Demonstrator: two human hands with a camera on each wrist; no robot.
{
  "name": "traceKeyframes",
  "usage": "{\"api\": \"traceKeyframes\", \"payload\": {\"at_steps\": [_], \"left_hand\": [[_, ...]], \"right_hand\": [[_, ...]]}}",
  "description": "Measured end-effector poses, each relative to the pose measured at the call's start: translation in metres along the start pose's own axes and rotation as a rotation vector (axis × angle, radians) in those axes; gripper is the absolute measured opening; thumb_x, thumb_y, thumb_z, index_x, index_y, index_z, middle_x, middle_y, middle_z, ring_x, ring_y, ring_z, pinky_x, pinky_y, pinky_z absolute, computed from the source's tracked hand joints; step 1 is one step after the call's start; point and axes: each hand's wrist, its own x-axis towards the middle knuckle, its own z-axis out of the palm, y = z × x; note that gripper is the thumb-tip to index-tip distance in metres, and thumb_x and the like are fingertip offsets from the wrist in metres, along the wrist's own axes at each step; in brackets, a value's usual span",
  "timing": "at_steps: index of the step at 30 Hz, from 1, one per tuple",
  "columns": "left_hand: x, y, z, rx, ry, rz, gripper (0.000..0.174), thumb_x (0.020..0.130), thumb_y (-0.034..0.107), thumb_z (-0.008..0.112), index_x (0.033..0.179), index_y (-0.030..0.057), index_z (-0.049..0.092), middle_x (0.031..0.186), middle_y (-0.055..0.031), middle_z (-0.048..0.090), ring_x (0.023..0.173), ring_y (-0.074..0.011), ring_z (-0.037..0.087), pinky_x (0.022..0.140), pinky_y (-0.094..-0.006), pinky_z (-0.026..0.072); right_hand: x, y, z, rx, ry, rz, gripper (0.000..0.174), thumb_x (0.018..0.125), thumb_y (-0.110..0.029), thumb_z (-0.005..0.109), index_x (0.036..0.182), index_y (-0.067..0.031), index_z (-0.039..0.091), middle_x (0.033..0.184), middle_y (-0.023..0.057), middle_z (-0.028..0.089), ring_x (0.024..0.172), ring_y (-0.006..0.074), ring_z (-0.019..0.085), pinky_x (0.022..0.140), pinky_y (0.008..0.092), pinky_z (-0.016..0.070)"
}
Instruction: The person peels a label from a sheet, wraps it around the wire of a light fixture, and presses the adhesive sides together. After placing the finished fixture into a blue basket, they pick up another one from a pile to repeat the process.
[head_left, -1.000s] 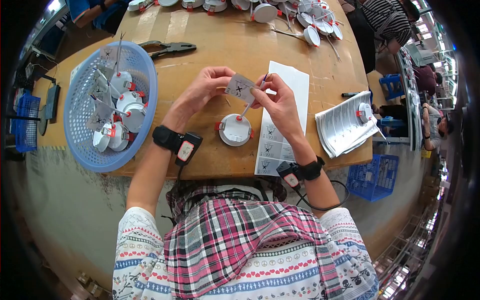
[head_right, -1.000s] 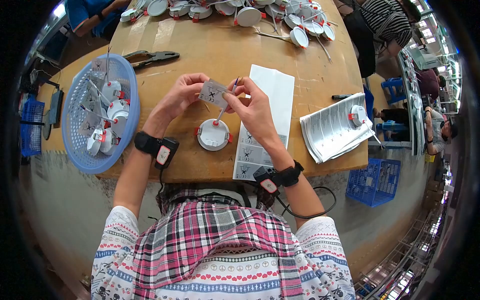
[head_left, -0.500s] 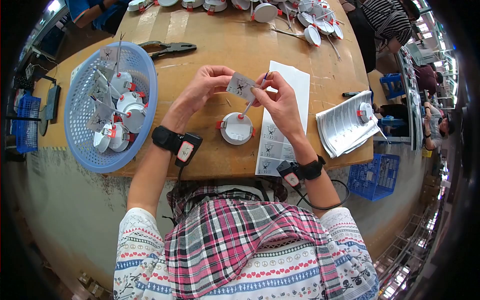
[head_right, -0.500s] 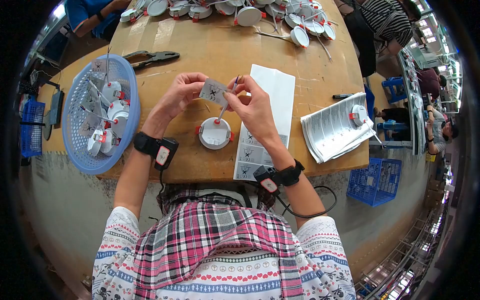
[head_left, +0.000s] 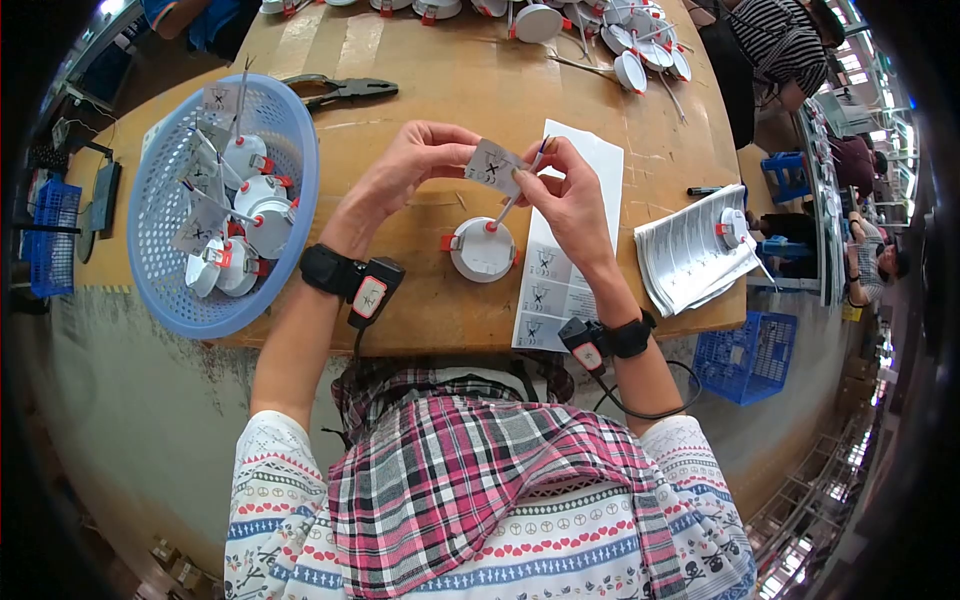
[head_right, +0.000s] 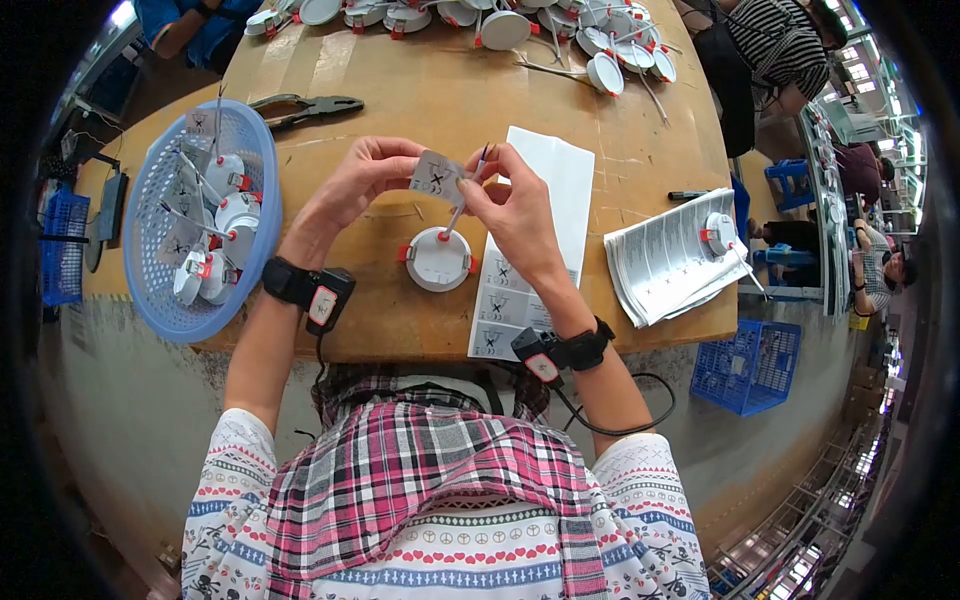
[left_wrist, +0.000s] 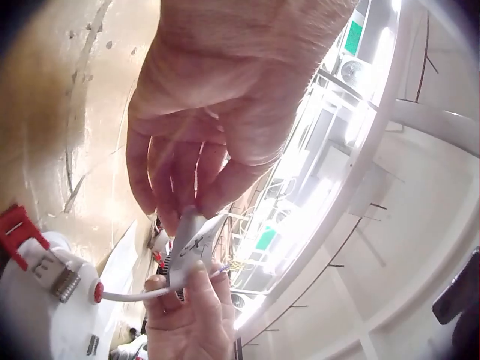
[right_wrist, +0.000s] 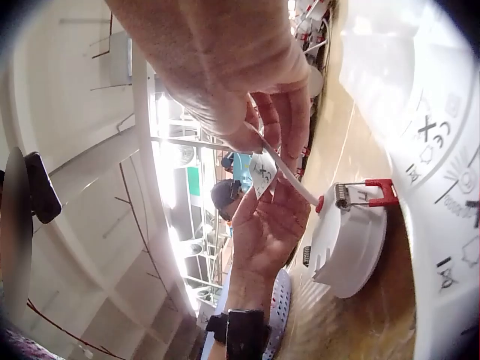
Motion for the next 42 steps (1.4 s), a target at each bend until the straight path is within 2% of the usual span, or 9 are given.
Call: {"api": "traceKeyframes", "payload": {"at_steps": [19,28,34,37,42], "left_hand": [[-0.001,0.005,0.002,0.029,0.025,-0.021,0.022,0.082,0.016,0.062,0.095,-0.0007,0.066,0.087,-0.007,0.066,0.077,-0.0115,0.063,0.074,-0.0266,0.0519],[-0.004,0.009,0.004,0.033,0.042,-0.043,0.025,0.082,0.017,0.061,0.096,-0.0025,0.065,0.089,-0.0106,0.066,0.081,-0.0143,0.063,0.075,-0.0287,0.0527],[-0.007,0.01,0.006,-0.094,0.037,-0.029,0.028,0.084,0.023,0.06,0.096,-0.0019,0.065,0.09,-0.0108,0.066,0.083,-0.0156,0.063,0.075,-0.0294,0.0523],[-0.009,0.014,0.012,0.014,0.073,-0.045,0.028,0.083,0.026,0.063,0.095,0.0,0.065,0.088,-0.0089,0.065,0.082,-0.0146,0.062,0.075,-0.0284,0.0518],[-0.009,0.013,0.018,0.173,0.102,0.008,0.016,0.083,0.02,0.065,0.087,0.0039,0.064,0.081,-0.0021,0.063,0.077,-0.0082,0.059,0.071,-0.0234,0.05]], "right_hand": [[0.001,0.0,0.001,-0.011,0.02,0.002,0.013,0.085,-0.003,0.056,0.093,0.0027,0.048,0.086,0.0086,0.055,0.076,0.0165,0.064,0.062,0.026,0.0564],[0.001,0.0,0.003,-0.022,0.024,-0.013,0.012,0.085,-0.004,0.055,0.091,0.0035,0.048,0.084,0.0068,0.054,0.076,0.016,0.063,0.063,0.027,0.0566],[0.001,-0.001,0.003,-0.022,0.02,-0.016,0.011,0.086,-0.004,0.055,0.091,0.0033,0.047,0.085,0.0069,0.053,0.077,0.0165,0.063,0.063,0.0271,0.0566],[0.001,-0.001,0.003,-0.013,0.014,-0.013,0.012,0.085,-0.004,0.055,0.091,0.0033,0.047,0.086,0.0073,0.053,0.077,0.0171,0.063,0.063,0.027,0.0568],[0.001,0.0,0.003,-0.007,0.012,-0.015,0.014,0.085,-0.004,0.055,0.093,0.0034,0.047,0.086,0.0074,0.054,0.077,0.0172,0.064,0.062,0.0268,0.057]]}}
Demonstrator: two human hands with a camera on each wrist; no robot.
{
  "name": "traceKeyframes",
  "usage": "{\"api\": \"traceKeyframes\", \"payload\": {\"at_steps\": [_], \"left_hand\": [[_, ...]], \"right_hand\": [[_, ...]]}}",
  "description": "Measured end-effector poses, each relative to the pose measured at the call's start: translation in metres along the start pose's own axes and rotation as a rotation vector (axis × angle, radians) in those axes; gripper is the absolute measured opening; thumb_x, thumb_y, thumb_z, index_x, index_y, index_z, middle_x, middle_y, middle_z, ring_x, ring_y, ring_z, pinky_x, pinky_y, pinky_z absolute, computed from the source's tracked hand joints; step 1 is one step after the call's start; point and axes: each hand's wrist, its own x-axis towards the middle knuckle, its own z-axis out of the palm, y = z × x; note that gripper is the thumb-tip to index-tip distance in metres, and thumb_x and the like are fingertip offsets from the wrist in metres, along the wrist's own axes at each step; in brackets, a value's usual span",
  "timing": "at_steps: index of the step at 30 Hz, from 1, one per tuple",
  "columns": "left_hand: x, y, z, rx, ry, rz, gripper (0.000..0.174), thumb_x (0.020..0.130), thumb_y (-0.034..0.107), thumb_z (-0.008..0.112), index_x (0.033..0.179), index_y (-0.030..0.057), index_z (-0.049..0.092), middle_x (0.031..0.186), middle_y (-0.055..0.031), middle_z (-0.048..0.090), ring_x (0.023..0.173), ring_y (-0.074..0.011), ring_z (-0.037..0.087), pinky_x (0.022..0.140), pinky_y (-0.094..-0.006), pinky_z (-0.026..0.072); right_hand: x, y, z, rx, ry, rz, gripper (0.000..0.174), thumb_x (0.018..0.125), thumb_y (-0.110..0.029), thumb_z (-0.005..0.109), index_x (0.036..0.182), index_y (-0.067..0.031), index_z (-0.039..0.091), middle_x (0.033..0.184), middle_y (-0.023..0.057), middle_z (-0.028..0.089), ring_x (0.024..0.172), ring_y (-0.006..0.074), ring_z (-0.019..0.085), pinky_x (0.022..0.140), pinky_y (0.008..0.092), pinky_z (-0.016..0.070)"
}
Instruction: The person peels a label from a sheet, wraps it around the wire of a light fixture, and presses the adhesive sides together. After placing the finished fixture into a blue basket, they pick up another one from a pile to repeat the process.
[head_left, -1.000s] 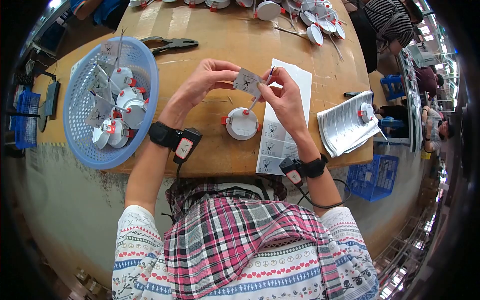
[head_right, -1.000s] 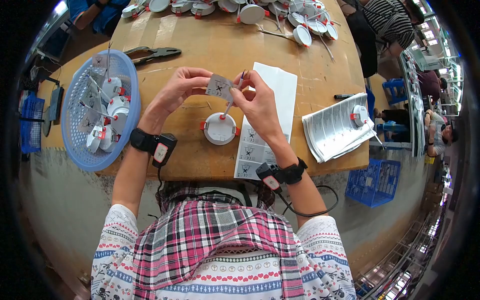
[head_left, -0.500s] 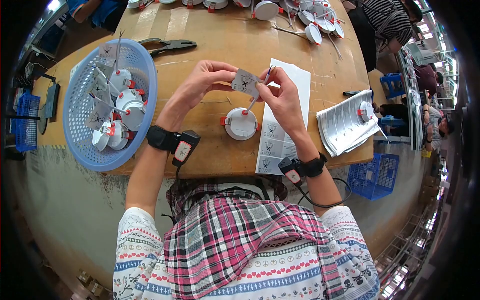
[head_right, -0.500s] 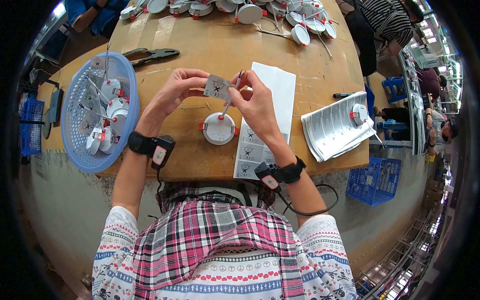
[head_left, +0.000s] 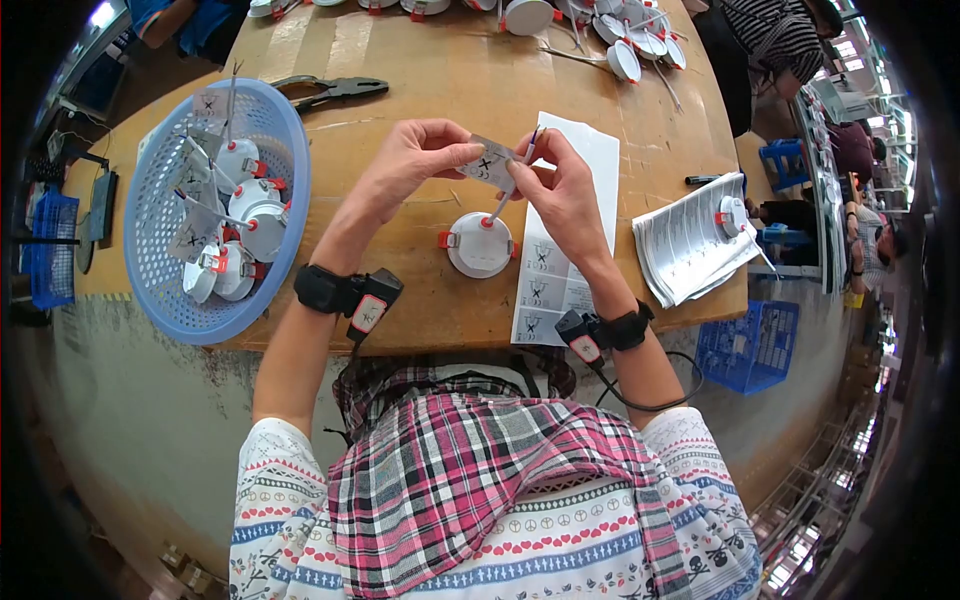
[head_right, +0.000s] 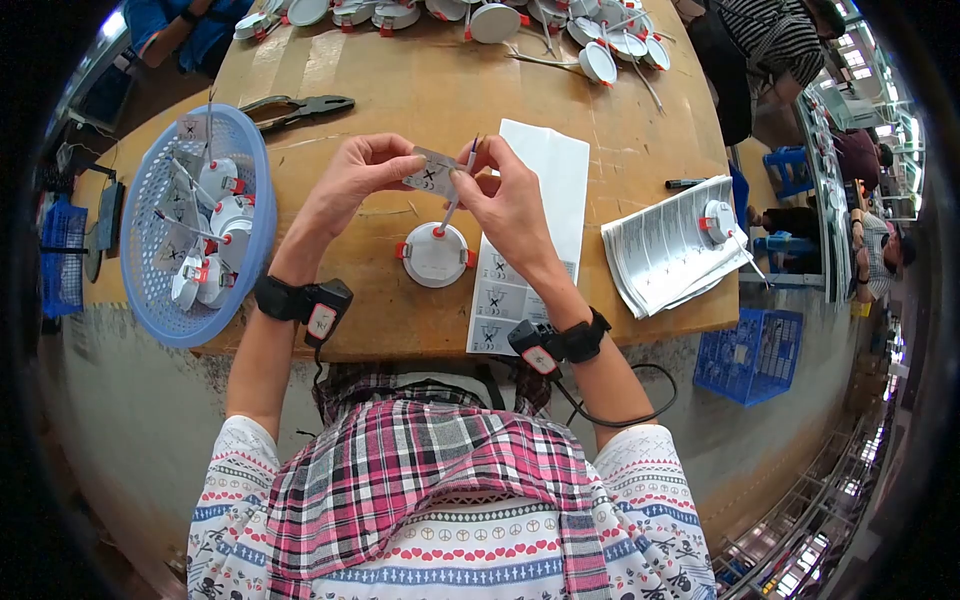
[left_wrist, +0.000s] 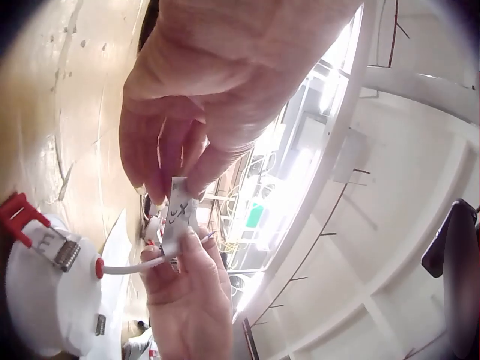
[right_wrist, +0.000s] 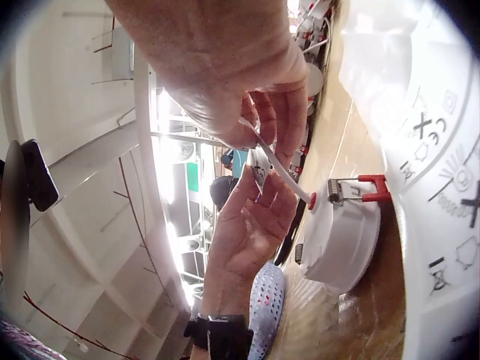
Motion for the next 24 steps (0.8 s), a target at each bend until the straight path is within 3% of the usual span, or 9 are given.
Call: {"api": "traceKeyframes", "payload": {"at_steps": [14,24], "left_hand": [[-0.006,-0.009,0.006,-0.03,0.118,-0.008,0.009,0.082,0.016,0.065,0.08,0.008,0.062,0.076,0.0013,0.062,0.072,-0.0046,0.057,0.071,-0.0204,0.0463],[-0.002,-0.014,0.008,-0.064,0.111,0.007,0.012,0.085,0.016,0.062,0.083,0.0045,0.061,0.079,-0.0008,0.062,0.074,-0.007,0.058,0.073,-0.0235,0.0489]], "right_hand": [[-0.006,0.006,0.006,0.048,0.079,-0.011,0.017,0.086,-0.006,0.055,0.101,0.0008,0.05,0.081,0.0027,0.05,0.07,0.0111,0.06,0.057,0.0231,0.0512],[-0.004,0.007,0.004,-0.011,0.146,0.053,0.02,0.085,-0.014,0.061,0.082,0.0055,0.062,0.069,0.007,0.062,0.061,0.0097,0.06,0.055,0.0214,0.0494]]}}
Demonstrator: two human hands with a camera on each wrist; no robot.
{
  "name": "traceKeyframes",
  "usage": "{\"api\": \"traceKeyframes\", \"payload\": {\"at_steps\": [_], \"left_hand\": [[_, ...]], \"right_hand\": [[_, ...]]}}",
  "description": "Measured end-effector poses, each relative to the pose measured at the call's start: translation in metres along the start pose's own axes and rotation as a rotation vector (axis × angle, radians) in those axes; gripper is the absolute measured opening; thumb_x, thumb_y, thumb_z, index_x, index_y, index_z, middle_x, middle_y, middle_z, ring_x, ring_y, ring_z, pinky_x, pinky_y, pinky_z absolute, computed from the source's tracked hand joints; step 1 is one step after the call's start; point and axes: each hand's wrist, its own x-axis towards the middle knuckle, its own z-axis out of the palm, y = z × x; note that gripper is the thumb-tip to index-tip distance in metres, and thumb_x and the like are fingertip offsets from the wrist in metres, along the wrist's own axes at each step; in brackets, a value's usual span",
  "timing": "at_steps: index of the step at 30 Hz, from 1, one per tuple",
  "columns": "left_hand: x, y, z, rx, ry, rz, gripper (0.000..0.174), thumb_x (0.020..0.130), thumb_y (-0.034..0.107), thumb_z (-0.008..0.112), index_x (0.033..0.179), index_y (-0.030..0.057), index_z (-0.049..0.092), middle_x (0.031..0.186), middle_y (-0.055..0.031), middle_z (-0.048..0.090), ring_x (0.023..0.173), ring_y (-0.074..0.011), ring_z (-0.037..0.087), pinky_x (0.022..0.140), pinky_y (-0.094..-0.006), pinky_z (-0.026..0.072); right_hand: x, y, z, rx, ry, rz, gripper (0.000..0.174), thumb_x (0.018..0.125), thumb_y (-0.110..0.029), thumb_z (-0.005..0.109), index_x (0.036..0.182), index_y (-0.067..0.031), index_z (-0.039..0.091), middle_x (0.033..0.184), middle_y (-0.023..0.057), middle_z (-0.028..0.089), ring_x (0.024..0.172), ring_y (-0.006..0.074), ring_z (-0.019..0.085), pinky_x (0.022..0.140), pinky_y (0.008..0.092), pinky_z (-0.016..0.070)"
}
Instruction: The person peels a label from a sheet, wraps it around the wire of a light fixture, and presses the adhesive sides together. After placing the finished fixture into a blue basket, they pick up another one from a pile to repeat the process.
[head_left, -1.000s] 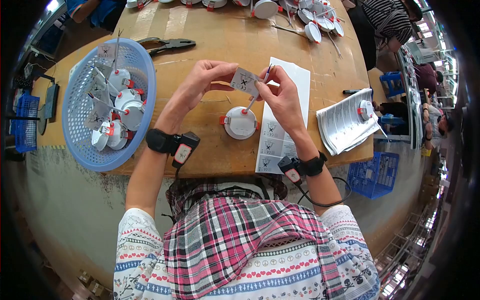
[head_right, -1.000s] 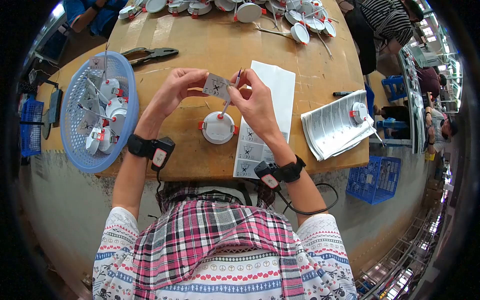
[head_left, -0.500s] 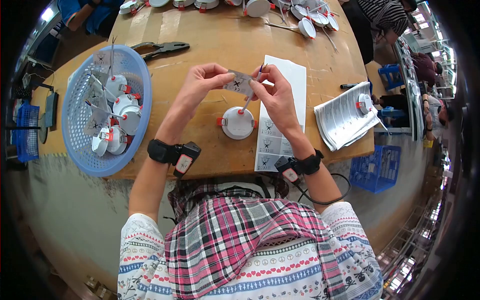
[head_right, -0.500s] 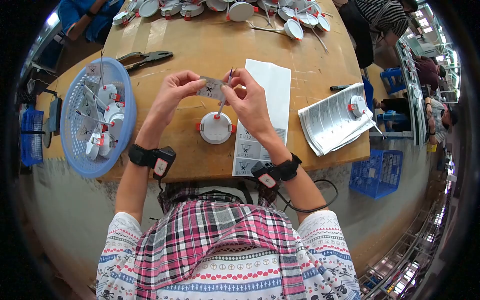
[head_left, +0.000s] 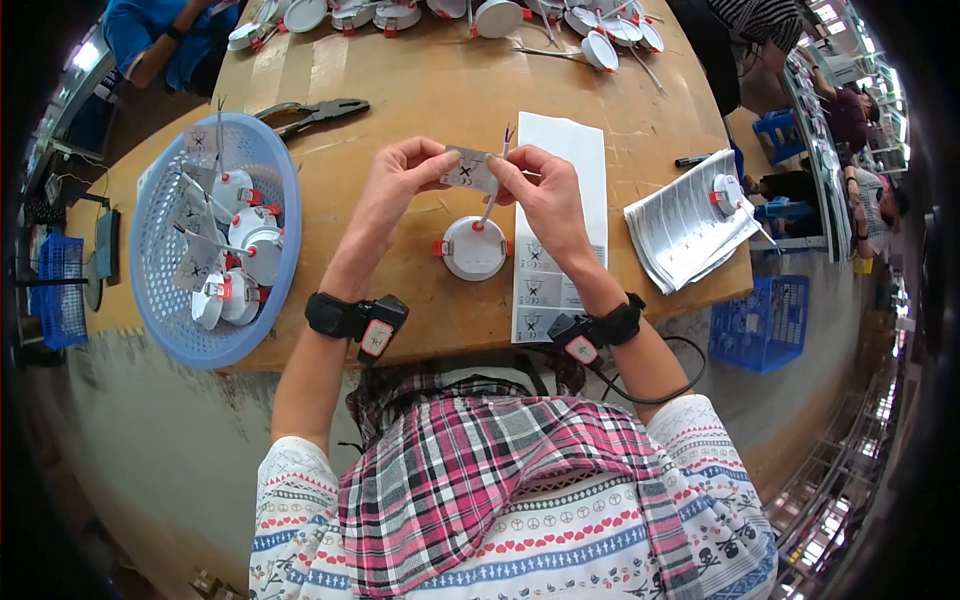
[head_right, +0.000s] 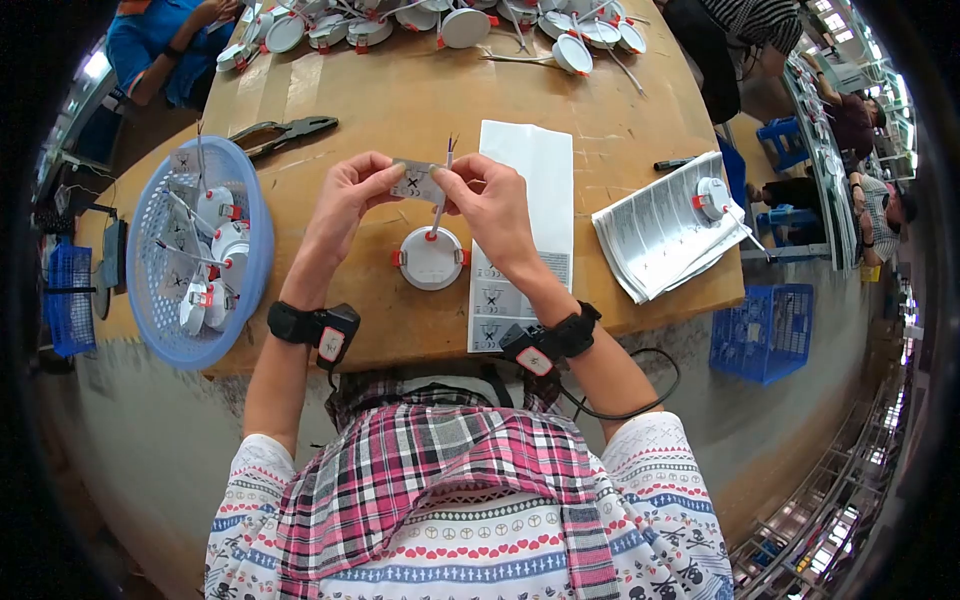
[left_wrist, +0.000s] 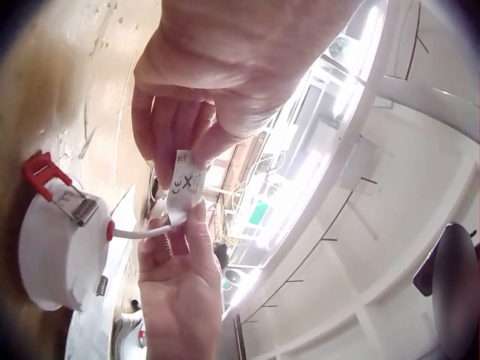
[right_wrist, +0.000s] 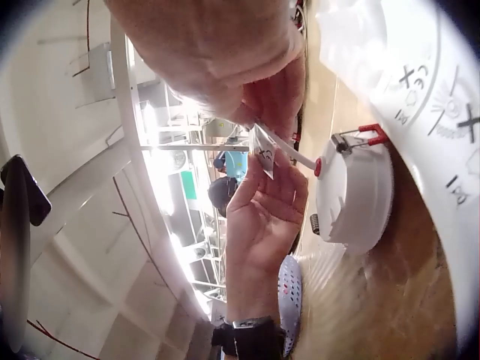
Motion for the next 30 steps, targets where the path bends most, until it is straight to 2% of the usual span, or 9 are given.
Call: {"api": "traceKeyframes", "payload": {"at_steps": [8,11,14,22,25,28,30], "left_hand": [[-0.003,-0.001,0.005,0.022,0.067,0.05,0.012,0.085,0.016,0.062,0.084,0.0041,0.062,0.079,-0.001,0.062,0.073,-0.007,0.058,0.071,-0.0224,0.0497],[-0.003,-0.001,0.003,0.019,0.078,0.042,0.012,0.085,0.016,0.062,0.084,0.0042,0.062,0.079,-0.001,0.062,0.073,-0.007,0.058,0.07,-0.0224,0.0498],[0.0,-0.003,0.004,0.01,0.067,0.036,0.012,0.085,0.017,0.063,0.084,0.0044,0.062,0.078,-0.001,0.062,0.073,-0.0071,0.058,0.069,-0.0224,0.0499],[-0.001,-0.003,0.01,0.031,0.131,0.053,0.012,0.084,0.016,0.063,0.082,0.004,0.064,0.078,-0.0014,0.063,0.072,-0.0074,0.059,0.069,-0.0224,0.0499],[0.0,-0.007,0.008,0.071,0.145,0.061,0.017,0.085,0.018,0.063,0.092,0.003,0.062,0.082,-0.0037,0.064,0.075,-0.0082,0.06,0.07,-0.0232,0.0502],[-0.002,-0.005,0.009,-0.065,0.147,0.004,0.029,0.086,0.022,0.061,0.106,0.001,0.057,0.087,-0.0071,0.065,0.078,-0.0106,0.063,0.071,-0.0242,0.0509],[-0.004,-0.007,0.009,0.03,0.111,0.04,0.036,0.088,0.025,0.06,0.112,0.0001,0.053,0.089,-0.0089,0.066,0.079,-0.0124,0.064,0.072,-0.0248,0.0513]], "right_hand": [[0.0,0.001,0.004,0.044,0.038,-0.008,0.019,0.084,-0.013,0.063,0.083,0.0054,0.062,0.068,0.0064,0.062,0.061,0.0094,0.06,0.055,0.0215,0.0492],[0.002,0.004,-0.003,0.058,-0.11,0.025,0.018,0.082,-0.013,0.064,0.082,0.005,0.063,0.067,0.0064,0.063,0.061,0.0096,0.06,0.056,0.0216,0.0493],[0.002,0.007,-0.006,0.009,-0.132,0.061,0.017,0.081,-0.012,0.065,0.08,0.0047,0.064,0.067,0.0068,0.063,0.061,0.0095,0.06,0.056,0.0217,0.049],[0.0,0.011,0.0,-0.029,0.005,0.039,0.019,0.08,-0.014,0.065,0.079,0.0052,0.063,0.066,0.0078,0.064,0.059,0.0096,0.06,0.056,0.0224,0.0487],[0.0,0.011,0.001,-0.032,0.017,0.043,0.02,0.08,-0.014,0.065,0.079,0.0053,0.063,0.065,0.0073,0.063,0.059,0.0093,0.059,0.056,0.0224,0.0489],[-0.001,0.013,0.001,-0.002,0.024,0.048,0.019,0.08,-0.014,0.065,0.078,0.0053,0.062,0.064,0.0064,0.061,0.059,0.0085,0.058,0.056,0.0222,0.0489],[-0.002,0.013,0.002,0.029,0.032,0.054,0.018,0.08,-0.013,0.065,0.078,0.0051,0.062,0.063,0.0058,0.061,0.059,0.008,0.057,0.056,0.022,0.0488]]}}
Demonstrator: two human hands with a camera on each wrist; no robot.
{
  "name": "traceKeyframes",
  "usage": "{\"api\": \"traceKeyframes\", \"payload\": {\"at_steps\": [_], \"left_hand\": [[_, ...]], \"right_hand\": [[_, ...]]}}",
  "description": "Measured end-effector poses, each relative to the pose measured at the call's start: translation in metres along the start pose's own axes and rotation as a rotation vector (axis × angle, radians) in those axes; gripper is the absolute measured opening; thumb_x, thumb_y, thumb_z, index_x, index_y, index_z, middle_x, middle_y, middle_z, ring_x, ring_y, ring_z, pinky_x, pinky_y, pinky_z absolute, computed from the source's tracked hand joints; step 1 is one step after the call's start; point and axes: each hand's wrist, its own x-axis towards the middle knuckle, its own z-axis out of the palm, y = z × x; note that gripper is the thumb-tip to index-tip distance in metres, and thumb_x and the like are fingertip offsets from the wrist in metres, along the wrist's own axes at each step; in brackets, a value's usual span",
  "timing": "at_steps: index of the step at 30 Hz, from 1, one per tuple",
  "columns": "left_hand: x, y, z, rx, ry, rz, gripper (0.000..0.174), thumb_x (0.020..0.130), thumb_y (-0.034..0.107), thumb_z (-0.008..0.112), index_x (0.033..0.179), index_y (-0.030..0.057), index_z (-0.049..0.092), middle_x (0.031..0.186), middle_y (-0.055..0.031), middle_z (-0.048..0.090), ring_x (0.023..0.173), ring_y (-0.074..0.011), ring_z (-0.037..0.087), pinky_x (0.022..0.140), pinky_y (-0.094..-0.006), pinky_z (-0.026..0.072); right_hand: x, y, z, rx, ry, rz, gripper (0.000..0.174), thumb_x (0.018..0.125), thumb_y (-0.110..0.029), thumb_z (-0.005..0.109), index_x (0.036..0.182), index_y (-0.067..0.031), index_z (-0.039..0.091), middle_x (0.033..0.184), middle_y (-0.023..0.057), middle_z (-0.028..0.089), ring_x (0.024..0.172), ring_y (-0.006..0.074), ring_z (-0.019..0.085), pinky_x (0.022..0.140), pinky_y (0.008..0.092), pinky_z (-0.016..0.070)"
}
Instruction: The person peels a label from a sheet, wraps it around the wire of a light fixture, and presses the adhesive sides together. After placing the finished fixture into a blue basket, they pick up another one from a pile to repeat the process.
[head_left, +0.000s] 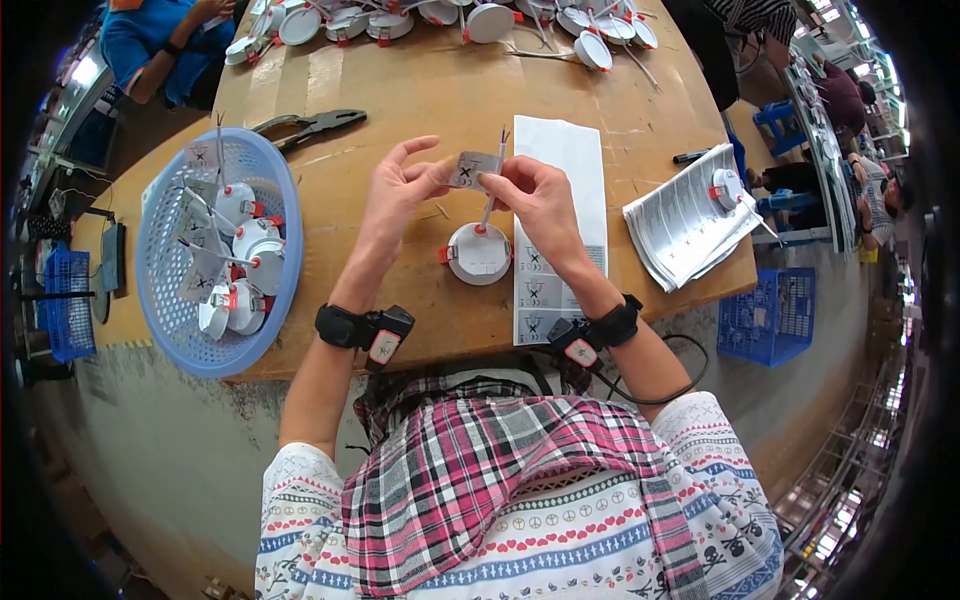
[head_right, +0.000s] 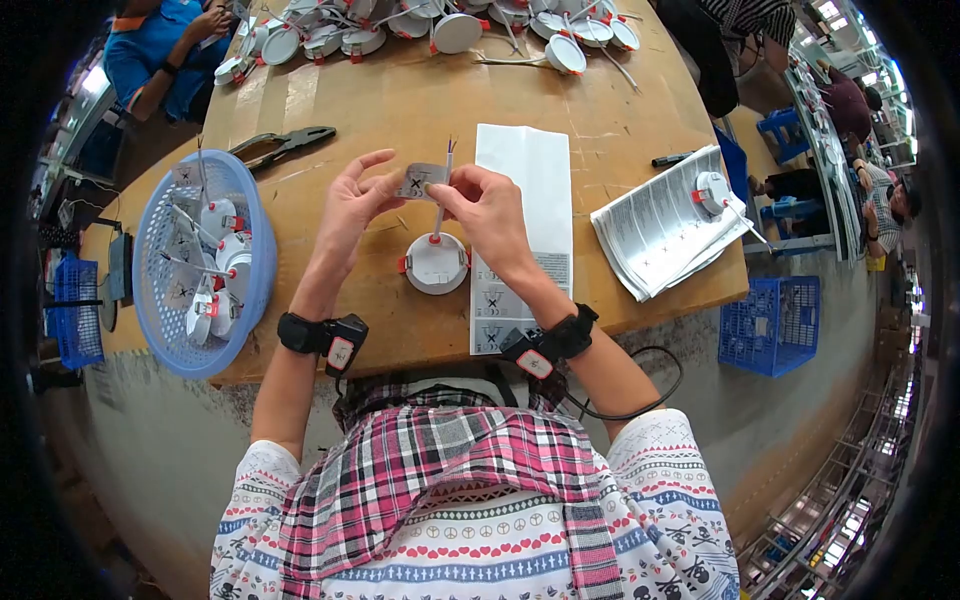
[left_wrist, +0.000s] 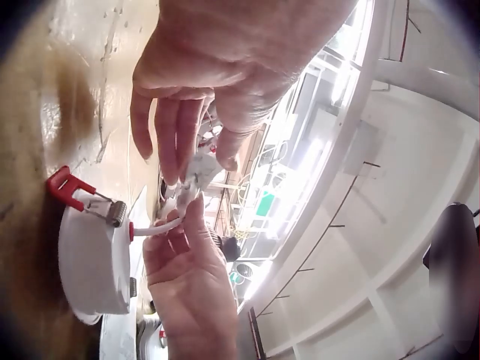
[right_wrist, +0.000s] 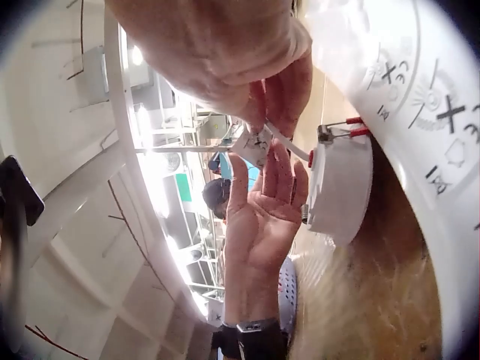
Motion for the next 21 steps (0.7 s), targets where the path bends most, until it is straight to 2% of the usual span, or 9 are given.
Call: {"api": "traceKeyframes", "payload": {"at_steps": [1,4,7,10,13,17,21], "left_hand": [[-0.001,-0.0004,0.0001,0.046,-0.018,0.02,0.039,0.088,0.027,0.059,0.115,-0.0004,0.051,0.091,-0.0098,0.066,0.08,-0.0133,0.064,0.073,-0.0251,0.0515],[-0.0026,0.0051,0.0027,-0.116,-0.027,-0.067,0.042,0.086,0.028,0.063,0.113,-0.002,0.052,0.087,-0.0125,0.066,0.074,-0.0132,0.064,0.069,-0.0229,0.0502],[-0.0012,0.0014,0.0061,-0.135,-0.059,-0.061,0.033,0.085,0.023,0.064,0.105,-0.0024,0.058,0.084,-0.0114,0.067,0.073,-0.0141,0.065,0.068,-0.0226,0.05],[0.0018,-0.004,0.0011,0.013,-0.073,0.021,0.023,0.084,0.019,0.065,0.093,-0.0023,0.063,0.08,-0.0102,0.067,0.07,-0.0143,0.065,0.065,-0.0226,0.05],[0.0001,-0.0027,0.0048,0.025,-0.043,0.071,0.018,0.084,0.017,0.064,0.084,-0.0016,0.065,0.078,-0.0095,0.067,0.067,-0.014,0.065,0.062,-0.0227,0.0499],[-0.0007,-0.0014,0.0049,0.039,-0.032,0.054,0.018,0.084,0.016,0.064,0.084,-0.0019,0.065,0.078,-0.0094,0.067,0.066,-0.0134,0.064,0.061,-0.0224,0.0496],[-0.0004,-0.001,0.004,0.02,-0.063,0.031,0.018,0.083,0.016,0.064,0.085,-0.002,0.065,0.078,-0.0096,0.067,0.064,-0.0132,0.064,0.06,-0.0223,0.0493]], "right_hand": [[-0.0014,-0.0011,0.0006,0.016,0.006,0.006,0.018,0.081,-0.012,0.064,0.078,0.005,0.062,0.063,0.0055,0.061,0.059,0.0079,0.057,0.056,0.0219,0.0488],[-0.0027,-0.0003,0.0003,0.013,0.01,-0.002,0.016,0.081,-0.011,0.063,0.078,0.0048,0.062,0.063,0.0053,0.061,0.059,0.0078,0.057,0.056,0.0218,0.0489],[-0.0039,-0.0003,0.0014,-0.011,0.013,-0.019,0.017,0.082,-0.011,0.063,0.078,0.0052,0.062,0.064,0.0057,0.061,0.059,0.0081,0.057,0.056,0.022,0.0491],[-0.0066,-0.0029,0.0021,-0.031,0.016,-0.01,0.017,0.082,-0.011,0.063,0.078,0.0058,0.062,0.065,0.0065,0.062,0.059,0.0086,0.058,0.056,0.0221,0.0492],[-0.0094,-0.0029,0.0016,-0.045,0.021,-0.006,0.019,0.082,-0.012,0.063,0.078,0.0063,0.061,0.065,0.0073,0.062,0.06,0.0093,0.059,0.057,0.0222,0.0494],[-0.0049,0.0001,-0.0032,0.101,-0.022,0.05,0.023,0.084,-0.015,0.061,0.079,0.0066,0.061,0.066,0.0081,0.063,0.059,0.0102,0.06,0.056,0.0223,0.0493],[0.0,-0.0028,-0.0049,0.052,-0.028,0.0,0.025,0.085,-0.018,0.06,0.078,0.006,0.062,0.065,0.0076,0.063,0.058,0.0101,0.059,0.054,0.0221,0.0481]]}}
